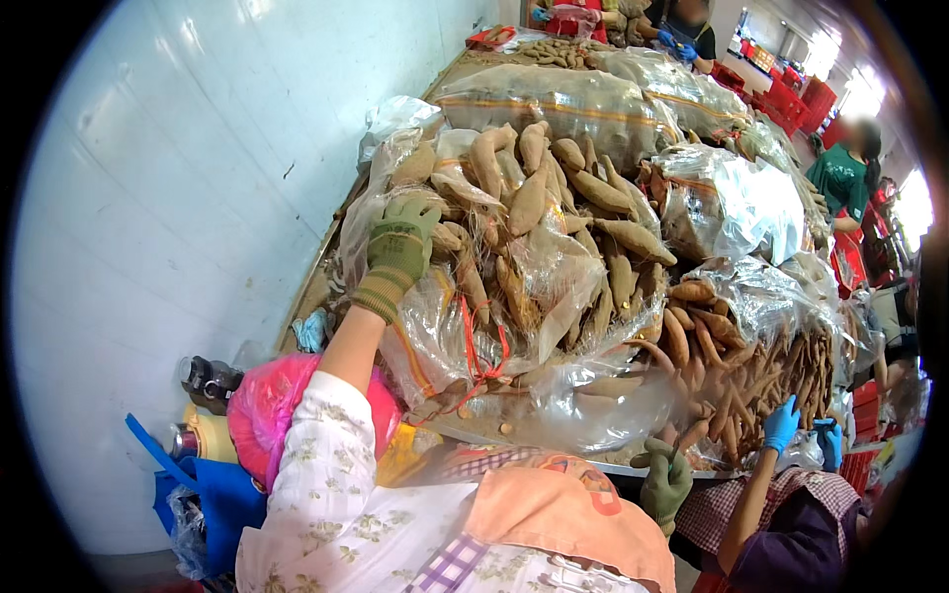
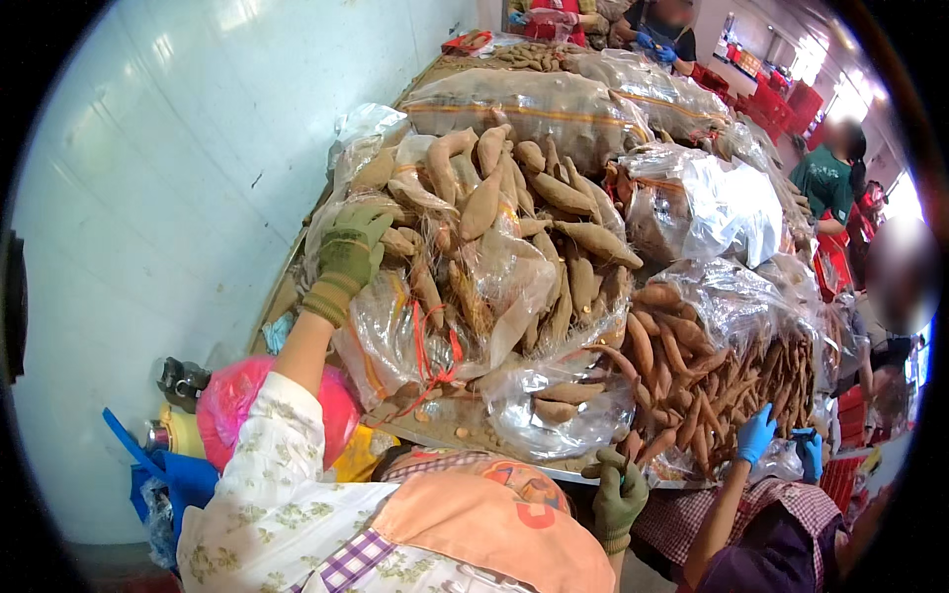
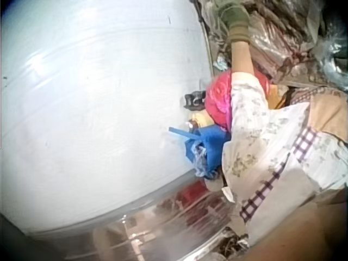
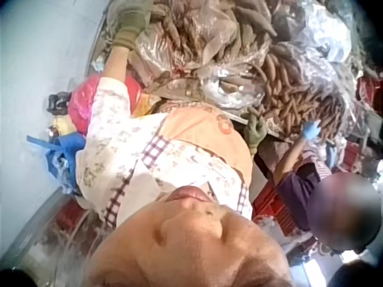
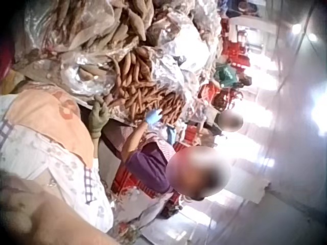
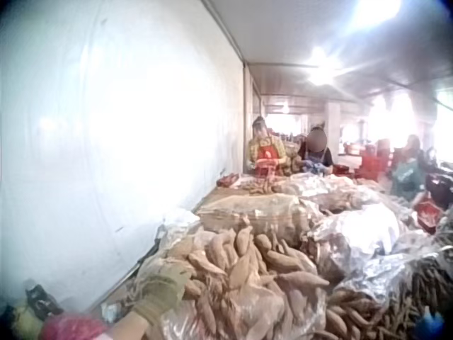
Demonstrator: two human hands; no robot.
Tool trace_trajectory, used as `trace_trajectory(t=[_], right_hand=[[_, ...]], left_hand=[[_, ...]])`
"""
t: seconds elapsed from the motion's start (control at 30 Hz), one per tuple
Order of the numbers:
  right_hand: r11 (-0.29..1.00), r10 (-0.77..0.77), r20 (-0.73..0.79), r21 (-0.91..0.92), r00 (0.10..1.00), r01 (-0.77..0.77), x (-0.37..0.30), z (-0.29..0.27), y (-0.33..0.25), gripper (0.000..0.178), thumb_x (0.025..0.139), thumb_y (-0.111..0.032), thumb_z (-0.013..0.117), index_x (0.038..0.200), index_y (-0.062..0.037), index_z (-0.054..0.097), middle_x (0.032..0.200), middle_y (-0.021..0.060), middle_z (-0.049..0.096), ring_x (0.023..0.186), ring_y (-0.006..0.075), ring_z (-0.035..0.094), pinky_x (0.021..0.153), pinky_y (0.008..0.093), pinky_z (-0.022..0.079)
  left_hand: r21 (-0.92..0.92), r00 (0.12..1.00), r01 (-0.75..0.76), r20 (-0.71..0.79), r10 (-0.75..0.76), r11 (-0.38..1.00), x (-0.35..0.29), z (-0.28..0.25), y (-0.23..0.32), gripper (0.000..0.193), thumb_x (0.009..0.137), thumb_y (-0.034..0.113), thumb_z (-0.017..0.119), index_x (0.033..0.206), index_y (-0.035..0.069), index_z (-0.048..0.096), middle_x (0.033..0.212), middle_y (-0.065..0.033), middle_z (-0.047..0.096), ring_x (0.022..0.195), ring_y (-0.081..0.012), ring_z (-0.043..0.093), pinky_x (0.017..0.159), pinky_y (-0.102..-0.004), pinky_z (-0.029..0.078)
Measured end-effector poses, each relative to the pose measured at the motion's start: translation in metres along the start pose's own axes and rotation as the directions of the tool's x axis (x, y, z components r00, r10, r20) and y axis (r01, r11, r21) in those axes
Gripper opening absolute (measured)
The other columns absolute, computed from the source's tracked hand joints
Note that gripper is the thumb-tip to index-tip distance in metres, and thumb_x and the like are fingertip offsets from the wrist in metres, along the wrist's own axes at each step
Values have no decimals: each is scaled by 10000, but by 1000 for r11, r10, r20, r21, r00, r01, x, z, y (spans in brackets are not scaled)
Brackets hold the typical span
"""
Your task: The person peels a root vegetable using a small blade, then places the peeled item into a clear plastic bag and picks up another from a pile.
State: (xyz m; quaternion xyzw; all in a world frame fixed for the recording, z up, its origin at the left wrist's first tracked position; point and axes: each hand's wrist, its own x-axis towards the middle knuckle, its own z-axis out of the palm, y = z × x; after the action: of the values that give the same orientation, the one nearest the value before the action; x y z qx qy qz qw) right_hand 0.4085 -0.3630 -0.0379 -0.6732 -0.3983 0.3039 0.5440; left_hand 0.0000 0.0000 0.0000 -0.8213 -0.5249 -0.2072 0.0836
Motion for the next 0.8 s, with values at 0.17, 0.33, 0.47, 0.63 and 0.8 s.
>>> trace_trajectory(t=[0.17,0.33,0.47,0.63,0.8], right_hand=[[999,33,-95,45,995,-29,9,10,8,213,1009,-121,603,1088,30,729,781,96,744,700,147,690,669,247,496],[996,56,-213,77,975,-40,7,-8,20,204,1031,-142,617,1064,23,731,796,67,723,650,92,621,593,207,406],[984,80,-258,174,963,-35,11,-11,13,223,1047,-160,611,1070,32,723,779,56,697,631,78,590,584,203,411],[907,73,-105,420,992,-22,30,-1,-6,223,1055,-146,593,1077,42,712,803,85,714,682,104,644,630,226,492],[931,7,-50,364,999,11,45,14,-36,278,1076,-191,540,1135,30,697,822,92,735,540,56,532,518,193,418]], left_hand=[[214,999,-36,-10,39,976,7,-9,-22,426,742,61,716,1162,136,703,1353,-86,595,1302,-323,503,1090,-481,399],[-40,965,-64,-258,51,997,-11,-24,-8,516,684,46,770,1191,111,699,1319,-123,630,1253,-347,560,1064,-456,447],[-524,910,-2,-353,-215,852,-18,-75,27,450,755,15,773,1196,38,689,1246,-125,680,1163,-304,636,1024,-427,502],[-941,899,-129,23,-438,-313,-19,-126,52,564,897,253,725,1361,-7,537,1296,-129,642,1182,-260,632,1058,-425,489],[-824,941,61,235,-243,-563,-14,-139,90,585,977,428,552,1363,-12,529,1115,-114,674,935,-244,677,859,-392,571]])
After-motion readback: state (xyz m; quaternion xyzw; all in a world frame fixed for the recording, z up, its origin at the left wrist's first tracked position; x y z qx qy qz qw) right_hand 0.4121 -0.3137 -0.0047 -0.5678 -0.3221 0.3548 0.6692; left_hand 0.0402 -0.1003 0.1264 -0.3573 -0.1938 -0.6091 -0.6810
